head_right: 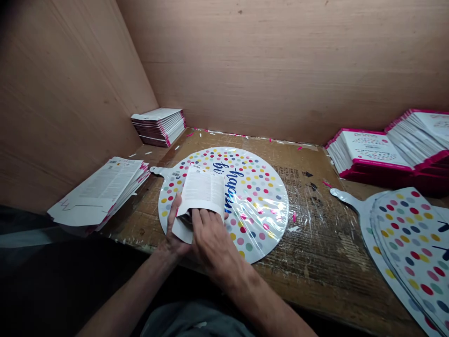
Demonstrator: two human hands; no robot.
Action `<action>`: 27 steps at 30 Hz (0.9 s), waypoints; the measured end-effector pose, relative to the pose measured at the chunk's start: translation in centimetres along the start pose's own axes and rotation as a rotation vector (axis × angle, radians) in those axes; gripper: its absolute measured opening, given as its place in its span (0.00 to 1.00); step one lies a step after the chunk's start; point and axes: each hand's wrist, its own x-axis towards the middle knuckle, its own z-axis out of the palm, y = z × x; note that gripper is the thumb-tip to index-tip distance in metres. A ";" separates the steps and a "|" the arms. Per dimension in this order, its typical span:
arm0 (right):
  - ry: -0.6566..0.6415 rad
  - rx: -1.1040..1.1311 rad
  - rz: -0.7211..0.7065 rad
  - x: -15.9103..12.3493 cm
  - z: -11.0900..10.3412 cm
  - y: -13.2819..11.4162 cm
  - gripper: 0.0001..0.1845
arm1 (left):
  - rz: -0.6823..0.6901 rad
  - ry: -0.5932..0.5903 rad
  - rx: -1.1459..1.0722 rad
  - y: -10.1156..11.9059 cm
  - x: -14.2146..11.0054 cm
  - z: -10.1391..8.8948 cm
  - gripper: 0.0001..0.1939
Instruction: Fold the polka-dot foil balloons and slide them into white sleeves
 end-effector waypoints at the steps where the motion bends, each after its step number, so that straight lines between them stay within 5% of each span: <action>1: 0.029 -0.008 -0.045 -0.7 0.1 0.0 0.25 | -0.018 0.022 0.024 0.6 -0.1 -0.4 0.33; 4: 0.077 -0.055 -0.074 -2.2 1.0 0.2 0.26 | -0.117 0.098 0.085 0.8 -0.5 -0.6 0.25; 10: -0.264 -0.063 0.217 0.1 1.0 1.3 0.12 | -0.074 0.197 0.065 -2.7 -0.8 1.4 0.19; 13: -0.165 -0.150 0.123 -0.2 -0.1 1.2 0.15 | -0.083 0.236 0.176 -2.0 -0.4 1.2 0.18; 15: 0.022 -0.199 -0.010 -2.3 -0.4 0.8 0.19 | -0.045 0.192 0.441 -0.3 -0.5 0.3 0.20; 17: 0.149 -0.206 -0.078 -5.4 -0.2 0.4 0.20 | -0.016 0.151 0.939 1.6 -0.9 -0.5 0.25; 19: 0.174 -0.199 -0.055 -8.5 0.1 0.1 0.18 | 0.082 0.251 1.507 2.8 -1.3 -1.0 0.28; 21: 0.166 -0.171 -0.029 -10.5 0.0 0.0 0.16 | 0.352 0.365 1.878 2.7 -1.2 -1.1 0.24; 22: 0.173 -0.141 -0.025 -11.1 -0.2 0.1 0.15 | 0.513 0.340 1.967 2.2 -0.9 -1.0 0.21; 24: 0.225 -0.074 -0.008 -11.5 -1.0 0.5 0.12 | 0.712 0.070 2.048 0.4 0.0 -0.8 0.20; 27: 0.284 -0.061 0.059 -11.0 -2.2 1.6 0.08 | 0.736 -0.345 2.103 -2.4 1.2 -0.8 0.23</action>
